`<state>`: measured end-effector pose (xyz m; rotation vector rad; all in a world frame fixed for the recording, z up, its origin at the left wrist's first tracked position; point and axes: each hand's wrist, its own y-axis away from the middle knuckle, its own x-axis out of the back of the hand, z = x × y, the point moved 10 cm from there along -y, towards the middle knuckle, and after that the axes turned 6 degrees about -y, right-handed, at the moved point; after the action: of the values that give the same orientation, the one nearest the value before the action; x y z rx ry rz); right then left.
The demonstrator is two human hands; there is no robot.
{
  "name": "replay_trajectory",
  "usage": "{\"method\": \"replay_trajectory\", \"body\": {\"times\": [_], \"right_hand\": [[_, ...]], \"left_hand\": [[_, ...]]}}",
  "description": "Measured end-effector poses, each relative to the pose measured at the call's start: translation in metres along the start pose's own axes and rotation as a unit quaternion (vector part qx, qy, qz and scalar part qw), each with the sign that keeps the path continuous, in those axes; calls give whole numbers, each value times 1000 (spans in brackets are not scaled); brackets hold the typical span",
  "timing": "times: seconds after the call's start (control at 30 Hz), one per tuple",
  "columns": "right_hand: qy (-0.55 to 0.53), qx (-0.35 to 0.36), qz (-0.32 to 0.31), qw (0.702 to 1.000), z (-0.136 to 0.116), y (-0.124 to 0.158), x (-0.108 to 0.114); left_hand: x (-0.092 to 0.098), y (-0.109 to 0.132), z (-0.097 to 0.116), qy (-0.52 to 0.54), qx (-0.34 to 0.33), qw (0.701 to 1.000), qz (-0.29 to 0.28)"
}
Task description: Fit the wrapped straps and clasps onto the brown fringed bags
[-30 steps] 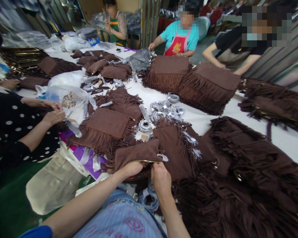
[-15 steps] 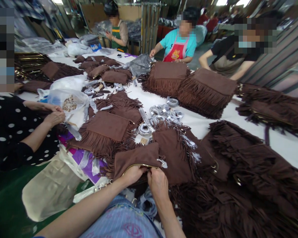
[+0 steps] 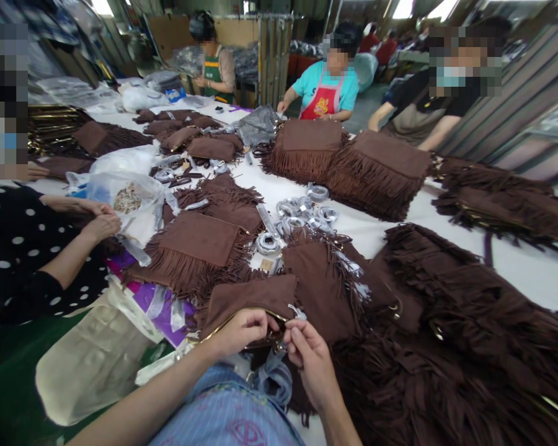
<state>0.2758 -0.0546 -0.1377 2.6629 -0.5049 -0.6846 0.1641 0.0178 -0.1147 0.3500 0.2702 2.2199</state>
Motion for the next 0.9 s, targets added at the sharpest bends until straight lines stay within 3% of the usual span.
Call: {"method": "replay_trajectory", "body": {"times": [0.07,0.17,0.27,0.4,0.5,0.63,0.9], "right_hand": [[-37,11,-11,999,0,0,-12],[-2,33,-31,999,-6,-2,-27],[-35,47,-10,998,-15,-2,-22],[-139,50,54,988,-20,2,6],[-84,46,80,992,-16,7,19],[-25,21,55,998,-3,9,9],[-74,0,41,996,4,7,-3]], "left_hand": [[-20,3,-8,98,30,994,-35],[-42,5,-7,125,17,989,-72],[-38,6,-9,147,33,988,-43],[-30,8,-14,178,59,982,-23],[-29,10,-17,174,62,983,-21],[-33,11,-18,159,57,985,-25],[-27,18,-14,94,59,994,0]]}}
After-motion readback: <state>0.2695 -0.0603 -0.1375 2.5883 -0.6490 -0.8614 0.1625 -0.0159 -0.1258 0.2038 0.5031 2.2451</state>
